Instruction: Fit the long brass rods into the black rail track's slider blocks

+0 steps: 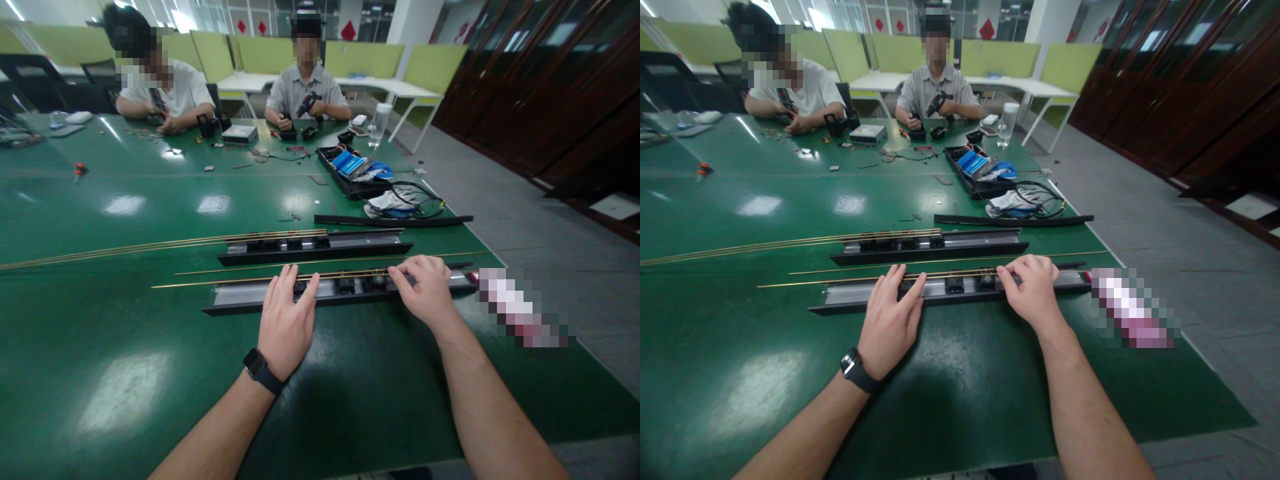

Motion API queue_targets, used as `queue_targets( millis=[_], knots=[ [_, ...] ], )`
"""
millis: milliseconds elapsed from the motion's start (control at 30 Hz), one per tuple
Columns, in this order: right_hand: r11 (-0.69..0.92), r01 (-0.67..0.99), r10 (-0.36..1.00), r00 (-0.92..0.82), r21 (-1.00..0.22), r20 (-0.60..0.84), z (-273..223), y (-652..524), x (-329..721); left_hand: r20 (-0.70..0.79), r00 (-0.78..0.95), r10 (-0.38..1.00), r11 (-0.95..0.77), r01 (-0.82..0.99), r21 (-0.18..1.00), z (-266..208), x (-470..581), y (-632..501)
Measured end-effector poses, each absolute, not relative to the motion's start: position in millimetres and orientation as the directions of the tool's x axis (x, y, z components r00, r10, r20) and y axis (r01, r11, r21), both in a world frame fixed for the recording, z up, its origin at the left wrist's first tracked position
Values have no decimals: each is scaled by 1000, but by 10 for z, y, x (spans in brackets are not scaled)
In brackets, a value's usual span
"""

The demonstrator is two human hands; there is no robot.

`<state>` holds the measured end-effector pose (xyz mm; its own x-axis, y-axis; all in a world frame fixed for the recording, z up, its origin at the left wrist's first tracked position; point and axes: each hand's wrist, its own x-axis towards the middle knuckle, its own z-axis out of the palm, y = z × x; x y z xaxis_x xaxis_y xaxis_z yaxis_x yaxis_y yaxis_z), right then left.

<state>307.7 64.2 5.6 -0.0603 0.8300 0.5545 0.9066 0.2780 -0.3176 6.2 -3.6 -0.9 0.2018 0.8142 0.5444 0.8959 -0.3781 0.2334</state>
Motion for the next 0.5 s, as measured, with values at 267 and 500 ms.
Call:
queue_targets(
  millis=[267, 500],
  knots=[
    [279, 912, 824, -65, -302, 562, 68, 633, 3081, 545, 215, 810, -374, 906, 198, -15, 68, -36],
    [310, 897, 825, -89, -315, 558, 74, 613, 2983, 541, 216, 813, -376, 904, 204, -8, 69, -34]
  ],
)
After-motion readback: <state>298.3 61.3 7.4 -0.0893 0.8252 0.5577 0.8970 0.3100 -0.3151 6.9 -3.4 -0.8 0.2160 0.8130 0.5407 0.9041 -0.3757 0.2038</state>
